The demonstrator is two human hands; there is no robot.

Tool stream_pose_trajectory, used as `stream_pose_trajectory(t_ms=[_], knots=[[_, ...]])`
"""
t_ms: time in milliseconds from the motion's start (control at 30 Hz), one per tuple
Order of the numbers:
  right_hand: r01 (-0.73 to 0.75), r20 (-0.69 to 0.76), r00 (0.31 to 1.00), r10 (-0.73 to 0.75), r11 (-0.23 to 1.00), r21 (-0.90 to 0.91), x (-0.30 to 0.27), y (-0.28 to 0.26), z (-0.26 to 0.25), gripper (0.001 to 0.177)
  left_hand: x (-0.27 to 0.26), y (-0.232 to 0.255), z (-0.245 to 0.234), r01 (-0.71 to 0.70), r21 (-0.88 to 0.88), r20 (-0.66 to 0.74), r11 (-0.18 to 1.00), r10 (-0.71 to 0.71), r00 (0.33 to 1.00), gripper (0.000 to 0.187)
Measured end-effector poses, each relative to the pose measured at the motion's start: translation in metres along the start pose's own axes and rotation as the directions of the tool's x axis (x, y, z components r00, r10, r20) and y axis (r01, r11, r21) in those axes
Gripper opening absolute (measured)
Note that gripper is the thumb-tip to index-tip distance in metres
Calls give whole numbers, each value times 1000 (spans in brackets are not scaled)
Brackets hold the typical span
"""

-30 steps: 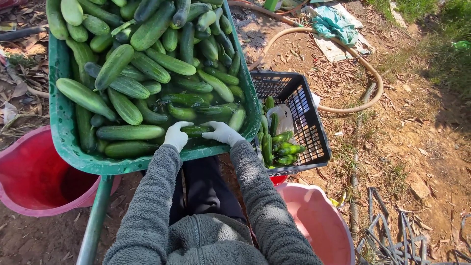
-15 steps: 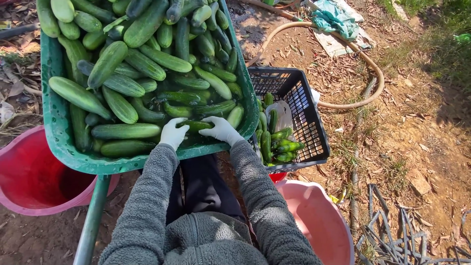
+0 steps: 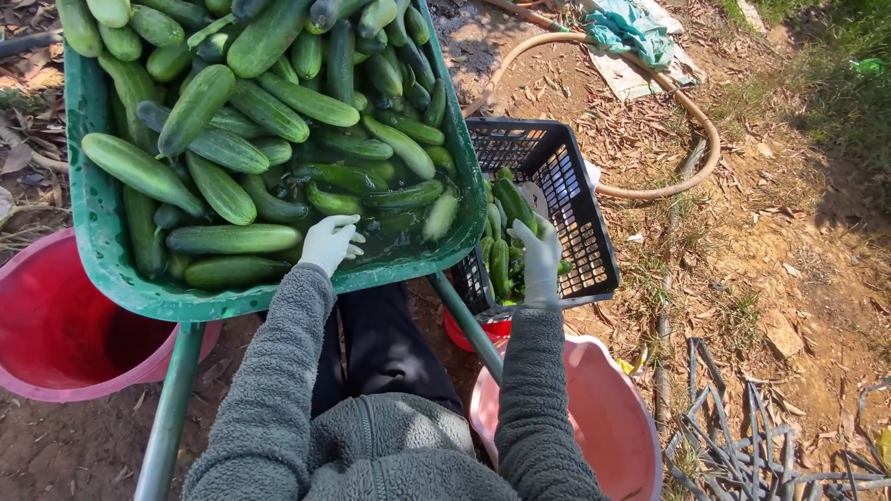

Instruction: A person wearing gloves sorts cucumbers from a green wheelbarrow into a black plastic crate.

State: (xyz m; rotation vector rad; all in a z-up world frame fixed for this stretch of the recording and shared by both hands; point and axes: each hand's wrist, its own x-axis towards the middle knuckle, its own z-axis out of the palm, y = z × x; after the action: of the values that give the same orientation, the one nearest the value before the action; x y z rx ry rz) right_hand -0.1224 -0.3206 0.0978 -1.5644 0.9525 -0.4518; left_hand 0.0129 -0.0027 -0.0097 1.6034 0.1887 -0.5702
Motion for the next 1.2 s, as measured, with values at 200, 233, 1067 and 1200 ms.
stream_pose_trajectory(t_ms=[200, 233, 1067, 1200], knots=[[-137, -184, 979, 91, 958, -253, 94, 169, -31, 40, -5, 4, 0, 13, -21, 6, 1000, -13, 1000, 34], [-134, -178, 980, 90, 958, -254, 93, 178, -31, 40, -5, 5, 0, 13, -22, 1, 1000, -13, 1000, 34], [312, 140, 938, -317, 595, -741, 37, 30, 36, 24, 9, -8, 0, -15, 9, 9, 1000, 15, 1000, 34], [684, 446, 633, -633, 188, -705, 121, 52, 98, 20, 5, 0, 1, -6, 19, -15, 1000, 7, 1000, 34]])
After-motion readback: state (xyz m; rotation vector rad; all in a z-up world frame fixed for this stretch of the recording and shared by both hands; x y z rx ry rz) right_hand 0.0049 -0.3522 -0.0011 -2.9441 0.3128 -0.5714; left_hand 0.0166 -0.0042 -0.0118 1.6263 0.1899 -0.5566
